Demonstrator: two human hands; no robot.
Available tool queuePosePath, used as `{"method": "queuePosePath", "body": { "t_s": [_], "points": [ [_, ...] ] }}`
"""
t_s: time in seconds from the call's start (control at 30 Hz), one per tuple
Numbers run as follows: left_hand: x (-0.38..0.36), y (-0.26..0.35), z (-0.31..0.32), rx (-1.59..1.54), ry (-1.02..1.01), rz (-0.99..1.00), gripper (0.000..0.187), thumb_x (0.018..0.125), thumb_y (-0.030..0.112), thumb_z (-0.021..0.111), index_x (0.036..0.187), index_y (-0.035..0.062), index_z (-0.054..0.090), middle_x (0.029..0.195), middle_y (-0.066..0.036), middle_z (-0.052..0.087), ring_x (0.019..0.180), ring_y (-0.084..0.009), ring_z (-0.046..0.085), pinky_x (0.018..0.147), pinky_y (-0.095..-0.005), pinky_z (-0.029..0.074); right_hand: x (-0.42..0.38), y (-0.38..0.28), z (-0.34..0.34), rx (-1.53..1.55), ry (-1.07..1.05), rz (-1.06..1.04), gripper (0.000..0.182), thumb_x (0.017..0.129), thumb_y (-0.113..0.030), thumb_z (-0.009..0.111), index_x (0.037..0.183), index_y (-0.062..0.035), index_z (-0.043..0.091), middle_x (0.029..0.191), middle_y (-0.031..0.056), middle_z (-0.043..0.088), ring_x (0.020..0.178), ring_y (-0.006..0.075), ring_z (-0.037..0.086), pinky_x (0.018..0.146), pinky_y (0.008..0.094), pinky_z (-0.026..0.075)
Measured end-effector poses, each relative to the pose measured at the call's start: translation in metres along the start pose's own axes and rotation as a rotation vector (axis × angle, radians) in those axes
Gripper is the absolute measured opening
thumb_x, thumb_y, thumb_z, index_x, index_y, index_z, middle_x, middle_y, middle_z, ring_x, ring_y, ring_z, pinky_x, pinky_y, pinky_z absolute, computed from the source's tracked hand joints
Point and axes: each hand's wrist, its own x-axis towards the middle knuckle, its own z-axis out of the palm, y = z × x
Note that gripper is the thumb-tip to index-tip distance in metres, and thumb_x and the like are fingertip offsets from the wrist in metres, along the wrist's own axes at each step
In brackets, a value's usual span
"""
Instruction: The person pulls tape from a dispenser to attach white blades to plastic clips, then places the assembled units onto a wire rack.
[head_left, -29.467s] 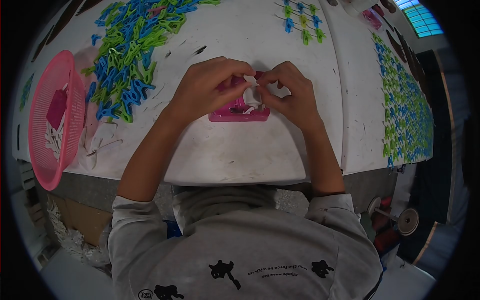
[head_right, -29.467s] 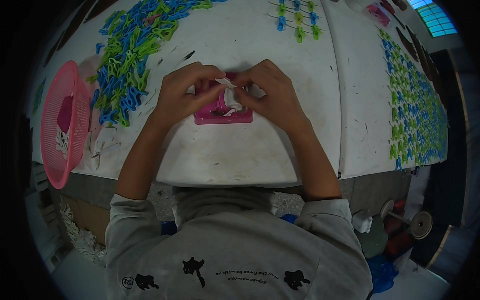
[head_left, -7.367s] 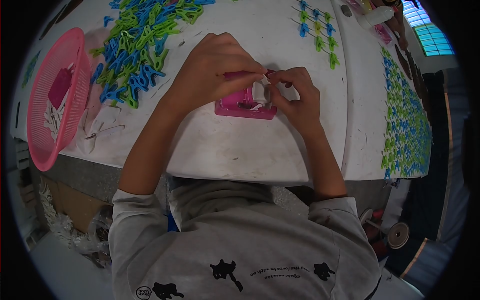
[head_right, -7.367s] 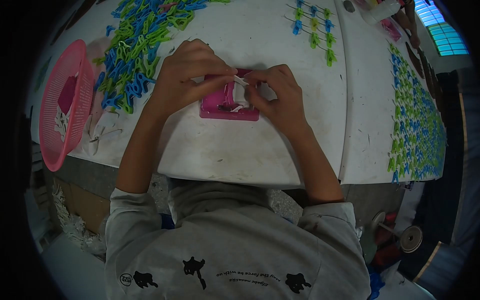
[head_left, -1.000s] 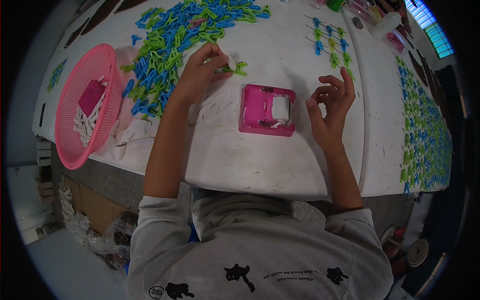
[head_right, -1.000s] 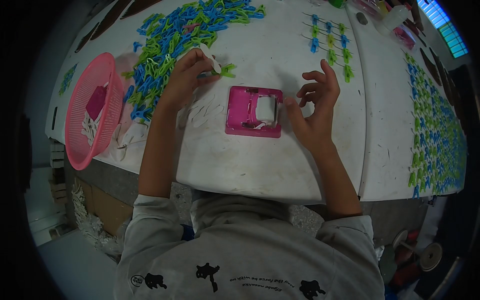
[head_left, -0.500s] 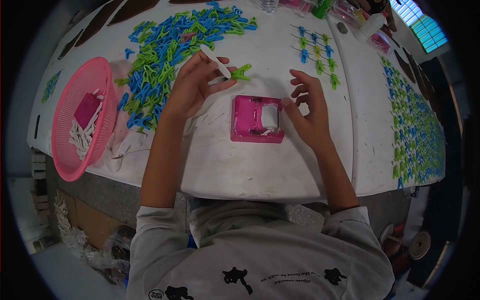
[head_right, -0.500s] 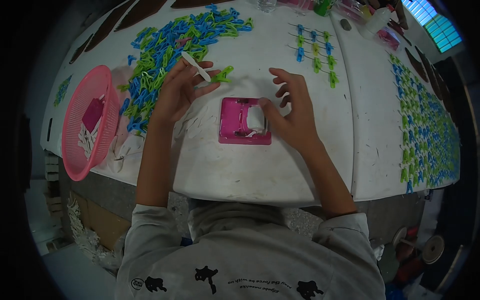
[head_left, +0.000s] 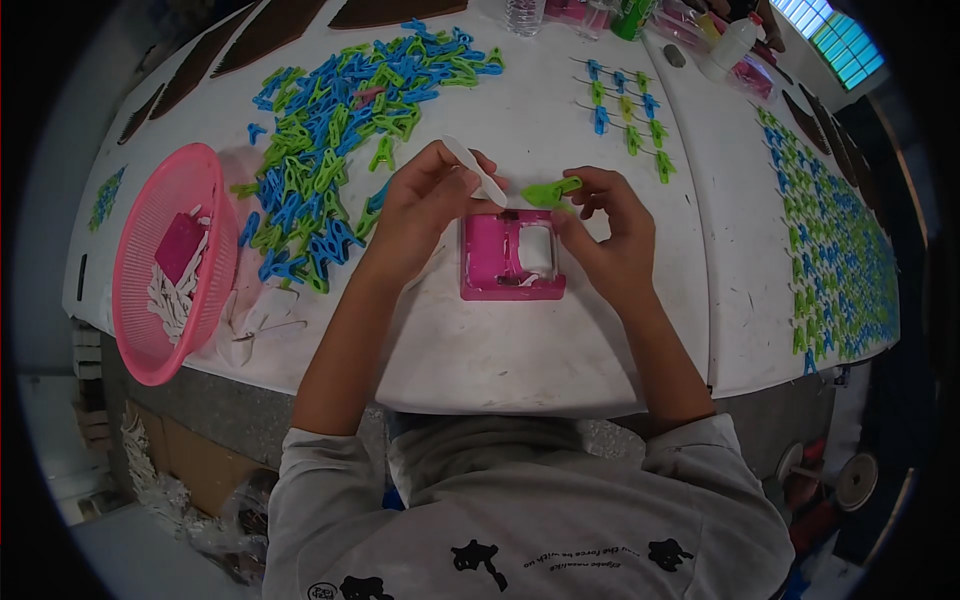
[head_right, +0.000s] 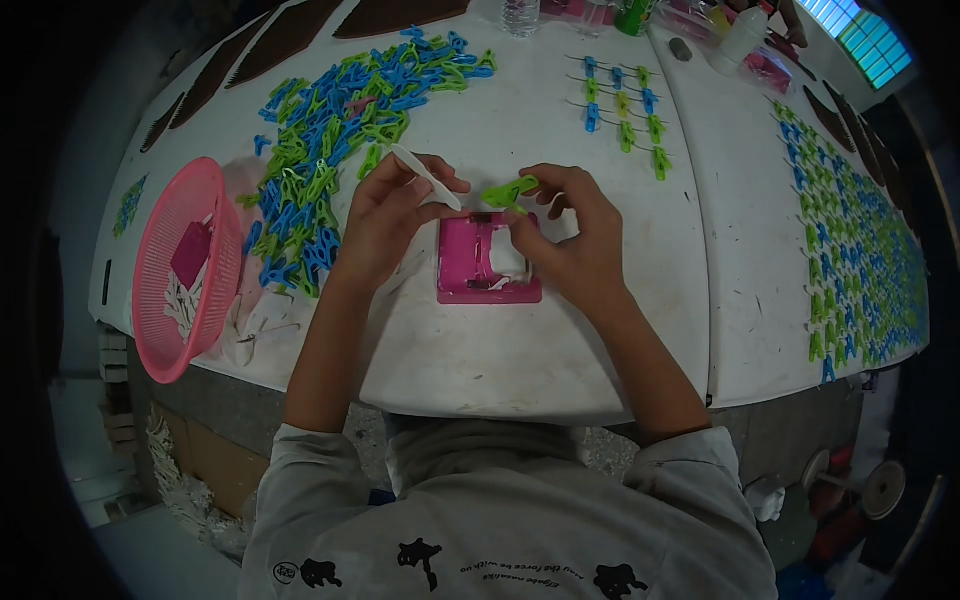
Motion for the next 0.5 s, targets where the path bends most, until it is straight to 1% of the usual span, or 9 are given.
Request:
{"method": "queuePosePath", "body": {
  "t_s": [0.03,0.07,0.1,0.13,0.2,0.23,0.3,0.33,0.5],
  "points": [
    [0.001,-0.002,-0.001,0.003,-0.001,-0.004,0.017,0.098,0.011,0.053,0.111,0.0008,0.057,0.114,-0.014,0.061,0.109,-0.0279,0.064,0.087,-0.0410,0.058,-0.001,0.002,-0.001,0.066,0.063,0.019,0.036,0.081,-0.004,0.072,0.115,-0.0014,0.061,0.099,0.0035,0.064,0.087,0.0103,0.058,0.073,0.0239,0.046],
    [0.002,-0.005,-0.002,0.042,0.011,0.039,0.014,0.096,0.008,0.055,0.108,0.0010,0.059,0.106,-0.012,0.063,0.100,-0.0238,0.065,0.083,-0.0372,0.057,0.000,0.002,-0.002,0.069,0.067,0.023,0.036,0.081,-0.004,0.072,0.115,-0.0014,0.061,0.099,0.0035,0.064,0.087,0.0103,0.058,0.073,0.0239,0.046],
    [0.002,-0.007,-0.003,0.080,0.023,0.079,0.011,0.095,0.006,0.057,0.104,0.0013,0.060,0.099,-0.010,0.065,0.091,-0.0198,0.066,0.078,-0.0333,0.055,0.000,-0.001,-0.003,0.190,0.121,0.057,0.033,0.083,-0.003,0.069,0.114,-0.0005,0.060,0.098,0.0033,0.063,0.084,0.0091,0.057,0.072,0.0226,0.045],
    [0.002,-0.008,-0.003,0.083,0.020,0.074,0.011,0.095,0.006,0.057,0.104,0.0013,0.060,0.099,-0.010,0.065,0.091,-0.0198,0.066,0.078,-0.0333,0.055,0.001,-0.003,-0.004,0.310,0.176,0.088,0.029,0.084,-0.002,0.066,0.113,0.0004,0.060,0.097,0.0031,0.062,0.082,0.0079,0.055,0.070,0.0213,0.045],
    [0.001,-0.009,-0.003,0.177,0.090,0.097,0.009,0.092,0.001,0.060,0.100,0.0008,0.061,0.088,-0.007,0.066,0.078,-0.0153,0.064,0.072,-0.0294,0.053,0.001,-0.006,-0.007,0.352,0.188,0.114,0.027,0.085,-0.002,0.064,0.112,0.0003,0.060,0.096,0.0031,0.062,0.080,0.0073,0.054,0.069,0.0208,0.044],
    [0.000,-0.009,0.000,0.178,0.086,0.092,0.009,0.092,0.001,0.060,0.100,0.0008,0.061,0.088,-0.007,0.066,0.078,-0.0153,0.064,0.072,-0.0294,0.053,0.001,-0.008,-0.008,0.392,0.196,0.135,0.026,0.086,-0.001,0.061,0.112,0.0003,0.060,0.095,0.0031,0.062,0.077,0.0066,0.053,0.068,0.0202,0.043],
    [-0.002,-0.007,0.009,0.176,0.141,0.095,0.009,0.090,0.000,0.063,0.099,0.0005,0.061,0.081,-0.006,0.066,0.073,-0.0127,0.063,0.068,-0.0261,0.050,0.000,-0.010,-0.007,0.405,0.209,0.148,0.024,0.087,-0.001,0.060,0.111,0.0005,0.060,0.094,0.0031,0.061,0.077,0.0061,0.053,0.067,0.0200,0.043],
    [-0.003,-0.007,0.012,0.176,0.138,0.090,0.009,0.090,0.000,0.063,0.099,0.0005,0.061,0.081,-0.006,0.066,0.073,-0.0127,0.063,0.068,-0.0261,0.050,-0.001,-0.011,-0.006,0.417,0.217,0.159,0.023,0.087,-0.001,0.058,0.110,0.0006,0.060,0.093,0.0031,0.061,0.076,0.0055,0.052,0.066,0.0199,0.042],
    [-0.006,-0.010,0.020,0.203,0.151,0.130,0.010,0.090,0.001,0.065,0.099,-0.0009,0.064,0.082,-0.007,0.067,0.071,-0.0118,0.063,0.066,-0.0243,0.050,-0.003,-0.014,-0.001,0.454,0.219,0.171,0.019,0.089,-0.004,0.060,0.107,0.0007,0.060,0.091,0.0025,0.061,0.077,0.0057,0.052,0.068,0.0203,0.043]
  ]
}}
